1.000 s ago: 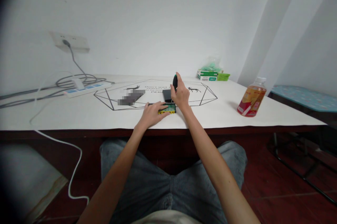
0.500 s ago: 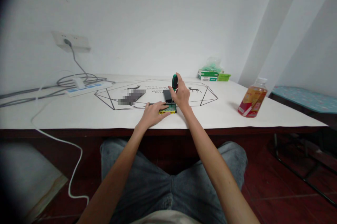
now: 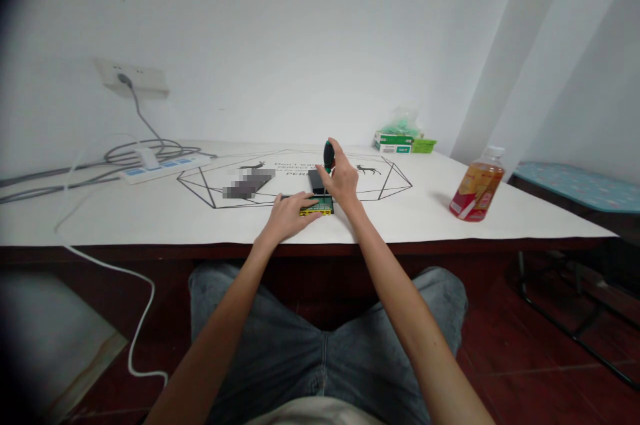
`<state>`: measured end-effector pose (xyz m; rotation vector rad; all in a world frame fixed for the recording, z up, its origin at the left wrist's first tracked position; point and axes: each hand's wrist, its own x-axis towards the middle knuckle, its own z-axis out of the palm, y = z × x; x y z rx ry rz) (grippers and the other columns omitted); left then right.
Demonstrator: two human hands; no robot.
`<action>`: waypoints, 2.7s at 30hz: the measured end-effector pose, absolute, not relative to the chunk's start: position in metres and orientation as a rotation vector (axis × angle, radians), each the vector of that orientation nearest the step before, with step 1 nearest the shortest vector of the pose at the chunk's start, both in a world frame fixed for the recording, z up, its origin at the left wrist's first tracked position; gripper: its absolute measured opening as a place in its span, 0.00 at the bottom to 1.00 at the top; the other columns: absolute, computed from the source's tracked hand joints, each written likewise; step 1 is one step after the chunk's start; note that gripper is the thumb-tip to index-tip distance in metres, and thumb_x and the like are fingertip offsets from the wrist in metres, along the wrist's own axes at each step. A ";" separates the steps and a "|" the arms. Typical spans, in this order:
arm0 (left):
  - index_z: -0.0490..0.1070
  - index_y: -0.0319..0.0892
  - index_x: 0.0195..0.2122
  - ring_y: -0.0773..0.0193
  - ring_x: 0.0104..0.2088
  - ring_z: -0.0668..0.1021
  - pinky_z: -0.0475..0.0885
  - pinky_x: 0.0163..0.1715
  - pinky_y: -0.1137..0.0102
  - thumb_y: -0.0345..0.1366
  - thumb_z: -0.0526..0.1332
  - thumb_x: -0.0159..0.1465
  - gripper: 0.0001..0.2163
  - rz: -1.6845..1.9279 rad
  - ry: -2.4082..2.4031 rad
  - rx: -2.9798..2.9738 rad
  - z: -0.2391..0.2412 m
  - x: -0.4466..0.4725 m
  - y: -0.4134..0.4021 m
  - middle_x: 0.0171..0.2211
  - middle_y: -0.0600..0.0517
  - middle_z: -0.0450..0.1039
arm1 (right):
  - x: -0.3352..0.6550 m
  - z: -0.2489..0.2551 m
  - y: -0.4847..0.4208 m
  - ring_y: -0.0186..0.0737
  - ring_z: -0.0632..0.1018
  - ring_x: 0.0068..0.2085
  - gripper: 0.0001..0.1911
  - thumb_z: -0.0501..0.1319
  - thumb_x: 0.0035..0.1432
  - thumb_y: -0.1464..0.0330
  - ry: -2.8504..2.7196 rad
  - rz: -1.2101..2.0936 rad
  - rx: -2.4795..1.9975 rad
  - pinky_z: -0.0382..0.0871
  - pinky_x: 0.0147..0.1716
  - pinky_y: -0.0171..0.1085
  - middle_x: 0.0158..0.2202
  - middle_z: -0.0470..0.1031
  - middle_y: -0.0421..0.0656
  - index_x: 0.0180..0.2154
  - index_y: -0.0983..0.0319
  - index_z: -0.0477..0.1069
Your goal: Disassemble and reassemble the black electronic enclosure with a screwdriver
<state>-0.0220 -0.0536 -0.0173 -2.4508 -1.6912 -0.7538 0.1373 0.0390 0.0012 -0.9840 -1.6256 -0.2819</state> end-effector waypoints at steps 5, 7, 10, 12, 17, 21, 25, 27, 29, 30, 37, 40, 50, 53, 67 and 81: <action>0.77 0.57 0.56 0.47 0.64 0.70 0.51 0.66 0.41 0.50 0.59 0.70 0.17 -0.759 -1.689 -2.462 -0.018 -0.023 -0.052 0.63 0.50 0.72 | 0.143 0.001 0.040 0.40 0.76 0.28 0.35 0.58 0.65 0.57 -1.516 -0.198 -1.000 0.72 0.33 0.39 0.39 0.80 0.45 0.69 0.57 0.54; 0.77 0.57 0.56 0.47 0.64 0.70 0.51 0.66 0.41 0.50 0.59 0.70 0.17 -0.760 -1.695 -2.465 -0.019 -0.023 -0.052 0.64 0.50 0.71 | 0.152 0.002 0.044 0.40 0.77 0.28 0.32 0.57 0.66 0.57 -1.410 -0.177 -0.996 0.72 0.34 0.40 0.39 0.80 0.46 0.68 0.58 0.55; 0.77 0.57 0.57 0.47 0.65 0.70 0.50 0.67 0.40 0.50 0.59 0.69 0.17 -0.764 -1.699 -2.467 -0.020 -0.024 -0.051 0.64 0.50 0.71 | 0.176 0.002 0.051 0.41 0.77 0.27 0.32 0.58 0.65 0.58 -1.265 -0.183 -1.049 0.72 0.35 0.41 0.39 0.80 0.46 0.67 0.58 0.55; 0.77 0.57 0.57 0.47 0.65 0.70 0.50 0.67 0.40 0.50 0.59 0.70 0.17 -0.764 -1.701 -2.470 -0.020 -0.024 -0.051 0.64 0.51 0.71 | 0.194 0.000 0.056 0.42 0.78 0.28 0.32 0.58 0.64 0.59 -1.216 -0.188 -1.102 0.72 0.36 0.42 0.39 0.80 0.46 0.67 0.58 0.55; 0.77 0.56 0.56 0.48 0.65 0.70 0.50 0.67 0.40 0.49 0.61 0.69 0.17 -0.769 -1.699 -2.469 -0.019 -0.023 -0.052 0.64 0.51 0.71 | 0.226 -0.006 0.061 0.50 0.81 0.35 0.33 0.58 0.63 0.60 -1.159 -0.203 -1.288 0.71 0.39 0.44 0.35 0.80 0.45 0.66 0.61 0.55; 0.77 0.57 0.56 0.48 0.65 0.70 0.52 0.67 0.40 0.49 0.61 0.68 0.17 -0.755 -1.705 -2.463 -0.017 -0.022 -0.052 0.64 0.51 0.71 | 0.229 -0.008 0.060 0.53 0.81 0.38 0.33 0.58 0.62 0.61 -1.188 -0.212 -1.372 0.71 0.42 0.46 0.38 0.81 0.48 0.65 0.61 0.56; 0.77 0.57 0.57 0.47 0.65 0.69 0.53 0.66 0.41 0.49 0.61 0.68 0.17 -0.736 -1.714 -2.453 -0.017 -0.022 -0.052 0.64 0.51 0.71 | 0.229 -0.009 0.061 0.54 0.80 0.39 0.32 0.57 0.62 0.61 -1.152 -0.255 -1.400 0.71 0.43 0.47 0.40 0.80 0.49 0.66 0.60 0.57; 0.77 0.58 0.57 0.47 0.65 0.70 0.53 0.66 0.41 0.49 0.61 0.68 0.17 -0.732 -1.711 -2.448 -0.017 -0.022 -0.053 0.64 0.51 0.72 | 0.231 -0.011 0.062 0.55 0.80 0.39 0.32 0.56 0.63 0.60 -1.119 -0.275 -1.389 0.71 0.43 0.48 0.39 0.80 0.49 0.66 0.60 0.58; 0.77 0.57 0.57 0.48 0.64 0.70 0.53 0.66 0.42 0.49 0.61 0.68 0.17 -0.738 -1.698 -2.446 -0.017 -0.023 -0.053 0.63 0.51 0.72 | 0.234 -0.012 0.063 0.55 0.80 0.39 0.31 0.56 0.63 0.60 -1.105 -0.289 -1.377 0.71 0.42 0.48 0.39 0.80 0.49 0.65 0.59 0.59; 0.77 0.57 0.57 0.48 0.64 0.71 0.52 0.66 0.42 0.49 0.61 0.68 0.17 -0.743 -1.693 -2.445 -0.017 -0.023 -0.053 0.63 0.51 0.72 | 0.234 -0.013 0.064 0.55 0.80 0.39 0.31 0.55 0.63 0.60 -1.107 -0.294 -1.373 0.71 0.42 0.49 0.39 0.80 0.49 0.65 0.59 0.60; 0.77 0.57 0.56 0.47 0.64 0.71 0.53 0.66 0.40 0.49 0.61 0.68 0.17 -0.762 -1.677 -2.454 -0.018 -0.022 -0.052 0.63 0.51 0.72 | 0.235 -0.012 0.060 0.54 0.80 0.40 0.31 0.55 0.63 0.60 -1.146 -0.298 -1.395 0.72 0.43 0.49 0.42 0.81 0.50 0.66 0.59 0.60; 0.77 0.58 0.57 0.46 0.65 0.70 0.52 0.66 0.40 0.48 0.61 0.68 0.17 -0.751 -1.686 -2.461 -0.018 -0.022 -0.052 0.64 0.52 0.72 | 0.234 -0.011 0.058 0.55 0.80 0.40 0.32 0.56 0.62 0.61 -1.171 -0.287 -1.418 0.72 0.44 0.50 0.41 0.81 0.50 0.66 0.60 0.60; 0.76 0.58 0.57 0.47 0.65 0.70 0.51 0.67 0.39 0.48 0.61 0.69 0.17 -0.739 -1.686 -2.468 -0.018 -0.023 -0.051 0.64 0.51 0.71 | 0.230 -0.012 0.057 0.55 0.80 0.41 0.30 0.56 0.63 0.62 -1.204 -0.351 -1.402 0.72 0.43 0.47 0.41 0.81 0.50 0.66 0.61 0.61; 0.76 0.57 0.57 0.46 0.65 0.70 0.52 0.66 0.39 0.48 0.61 0.68 0.17 -0.747 -1.682 -2.460 -0.018 -0.023 -0.051 0.64 0.51 0.71 | 0.230 -0.010 0.054 0.56 0.80 0.43 0.32 0.56 0.63 0.63 -1.213 -0.300 -1.438 0.72 0.45 0.49 0.43 0.81 0.51 0.66 0.61 0.59; 0.79 0.54 0.52 0.51 0.61 0.74 0.51 0.67 0.42 0.47 0.63 0.67 0.14 -1.016 -1.666 -2.441 -0.014 -0.021 -0.058 0.59 0.51 0.76 | 0.185 -0.002 0.039 0.36 0.74 0.18 0.36 0.68 0.53 0.59 -0.934 0.576 -0.845 0.67 0.16 0.31 0.22 0.71 0.30 0.59 0.59 0.56; 0.82 0.48 0.41 0.54 0.52 0.81 0.60 0.63 0.52 0.37 0.62 0.68 0.08 -1.220 -1.624 -2.316 -0.021 -0.026 -0.049 0.49 0.50 0.83 | 0.132 -0.006 0.021 0.35 0.76 0.19 0.35 0.70 0.51 0.59 -0.950 0.760 -0.724 0.69 0.16 0.29 0.22 0.71 0.28 0.56 0.57 0.56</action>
